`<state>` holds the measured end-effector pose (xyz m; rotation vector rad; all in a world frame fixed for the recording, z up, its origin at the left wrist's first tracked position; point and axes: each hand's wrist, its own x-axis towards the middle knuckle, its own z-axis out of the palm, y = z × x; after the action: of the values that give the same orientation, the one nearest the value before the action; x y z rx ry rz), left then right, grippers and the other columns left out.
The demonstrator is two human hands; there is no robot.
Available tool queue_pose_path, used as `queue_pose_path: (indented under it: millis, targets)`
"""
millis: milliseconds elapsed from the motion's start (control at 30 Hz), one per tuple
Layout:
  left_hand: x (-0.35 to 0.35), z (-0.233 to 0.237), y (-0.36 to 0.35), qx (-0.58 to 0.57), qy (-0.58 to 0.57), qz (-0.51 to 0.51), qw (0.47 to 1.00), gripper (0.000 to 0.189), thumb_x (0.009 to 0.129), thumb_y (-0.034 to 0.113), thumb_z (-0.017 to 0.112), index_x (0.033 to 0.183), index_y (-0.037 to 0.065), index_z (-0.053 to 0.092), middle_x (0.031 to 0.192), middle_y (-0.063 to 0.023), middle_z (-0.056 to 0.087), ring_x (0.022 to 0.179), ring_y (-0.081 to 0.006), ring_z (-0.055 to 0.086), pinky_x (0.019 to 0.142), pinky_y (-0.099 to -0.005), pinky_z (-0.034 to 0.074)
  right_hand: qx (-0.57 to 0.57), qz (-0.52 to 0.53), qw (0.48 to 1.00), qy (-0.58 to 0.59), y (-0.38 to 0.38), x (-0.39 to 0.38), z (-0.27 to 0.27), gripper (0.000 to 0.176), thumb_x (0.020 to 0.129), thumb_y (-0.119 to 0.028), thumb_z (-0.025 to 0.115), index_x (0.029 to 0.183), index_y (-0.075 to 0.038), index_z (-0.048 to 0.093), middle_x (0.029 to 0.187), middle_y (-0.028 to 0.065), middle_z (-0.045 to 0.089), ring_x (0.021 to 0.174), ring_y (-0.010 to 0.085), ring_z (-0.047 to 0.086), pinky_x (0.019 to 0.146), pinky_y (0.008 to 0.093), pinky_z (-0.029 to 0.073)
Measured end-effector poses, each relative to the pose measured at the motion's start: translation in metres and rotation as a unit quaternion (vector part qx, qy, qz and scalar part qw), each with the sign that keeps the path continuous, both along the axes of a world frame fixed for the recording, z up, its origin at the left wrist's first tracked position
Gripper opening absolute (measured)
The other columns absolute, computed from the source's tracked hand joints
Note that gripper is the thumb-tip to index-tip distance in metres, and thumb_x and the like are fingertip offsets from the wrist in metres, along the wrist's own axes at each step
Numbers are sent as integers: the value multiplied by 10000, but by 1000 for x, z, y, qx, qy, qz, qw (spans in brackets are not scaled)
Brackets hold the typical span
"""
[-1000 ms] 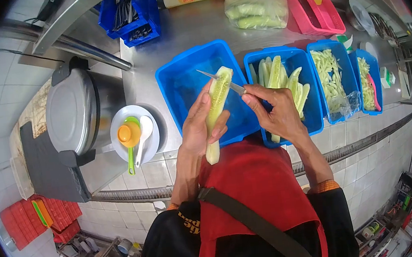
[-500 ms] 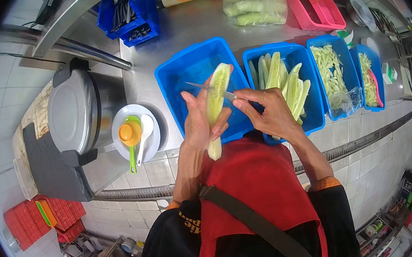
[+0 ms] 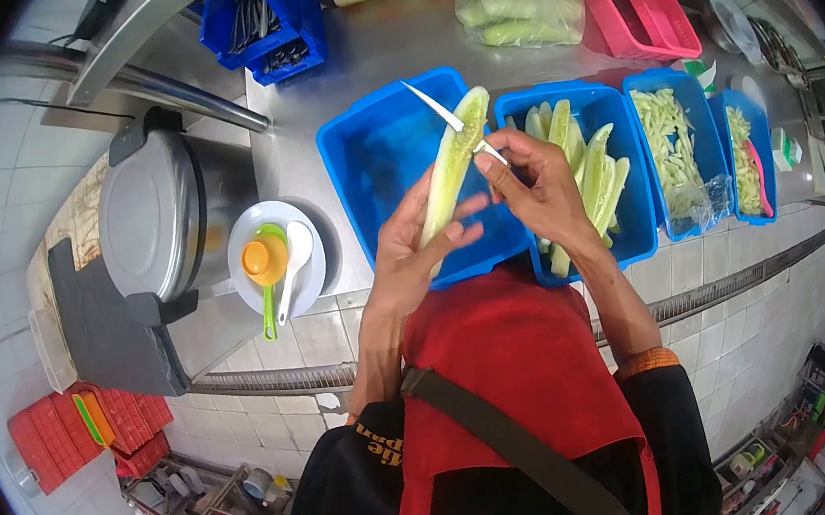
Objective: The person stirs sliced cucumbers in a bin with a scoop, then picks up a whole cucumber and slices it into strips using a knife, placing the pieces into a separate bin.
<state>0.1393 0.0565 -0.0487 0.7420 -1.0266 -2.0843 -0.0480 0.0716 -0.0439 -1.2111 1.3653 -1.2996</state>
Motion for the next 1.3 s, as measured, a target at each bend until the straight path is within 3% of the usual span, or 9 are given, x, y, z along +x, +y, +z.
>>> queue_pose_path:
  millis: [100,433,767,933,1100,1167,1233,1267,1300]
  targets:
    - [-5,-9,-2,-28,44,70,996,654,905,-73,577,1502,32,333,1483,-134,434,1352,-263,461,1113,-380,406,-13,-19,994,107,1,2,0,200,928,-186,675,991,3,684,654,86,629,536,107,538,501,282,412]
    - [-6,-6,-9,2,41,128,991,660,884,-82,583,1489,-9,331,1471,-167,445,1375,-275,436,1133,-371,387,9,32,980,198,6,4,15,205,908,-188,676,956,11,680,730,190,634,563,316,591,542,360,453]
    - [-10,-12,-11,3,31,117,993,650,878,-94,576,1482,-1,353,1464,-167,458,1381,-274,429,1120,-360,395,36,68,972,222,13,-1,4,204,922,-198,652,968,0,675,781,186,656,629,365,618,577,391,475]
    - [-9,-10,-15,-15,8,103,995,644,869,-101,564,1472,-21,355,1452,-188,465,1387,-277,422,1139,-375,366,-32,55,981,186,15,8,-7,195,909,-201,668,952,-11,673,754,190,648,615,364,615,571,396,473]
    - [-5,-14,-20,-2,17,106,994,660,848,-142,555,1468,-13,370,1447,-181,472,1389,-283,419,1144,-393,357,34,90,977,192,18,10,-11,199,905,-197,670,966,-7,678,749,191,649,623,354,622,577,400,472]
    - [-4,-20,-22,6,44,102,994,674,839,-174,549,1469,-4,378,1448,-164,475,1387,-281,422,1139,-395,362,-54,73,982,165,23,12,-24,196,908,-194,664,958,-5,675,728,190,638,611,352,609,572,399,462]
    - [-6,-24,-21,-45,50,114,991,551,959,85,549,1461,-46,362,1434,-200,481,1363,-314,448,1124,-420,376,0,90,980,177,20,11,-17,198,909,-194,662,963,-4,677,747,193,648,634,360,624,585,397,471]
    - [-5,-23,-22,-45,49,114,991,551,959,85,549,1461,-46,362,1434,-200,481,1363,-314,448,1124,-420,376,52,107,975,188,19,11,-13,201,910,-194,661,968,-3,678,767,197,658,657,368,639,598,396,480]
    - [-5,-16,-24,23,103,126,986,661,955,337,499,1434,-98,361,1419,-255,471,1354,-349,448,1123,-414,378,51,108,975,187,18,13,-10,201,910,-194,661,968,-3,678,767,197,658,657,368,639,598,396,480]
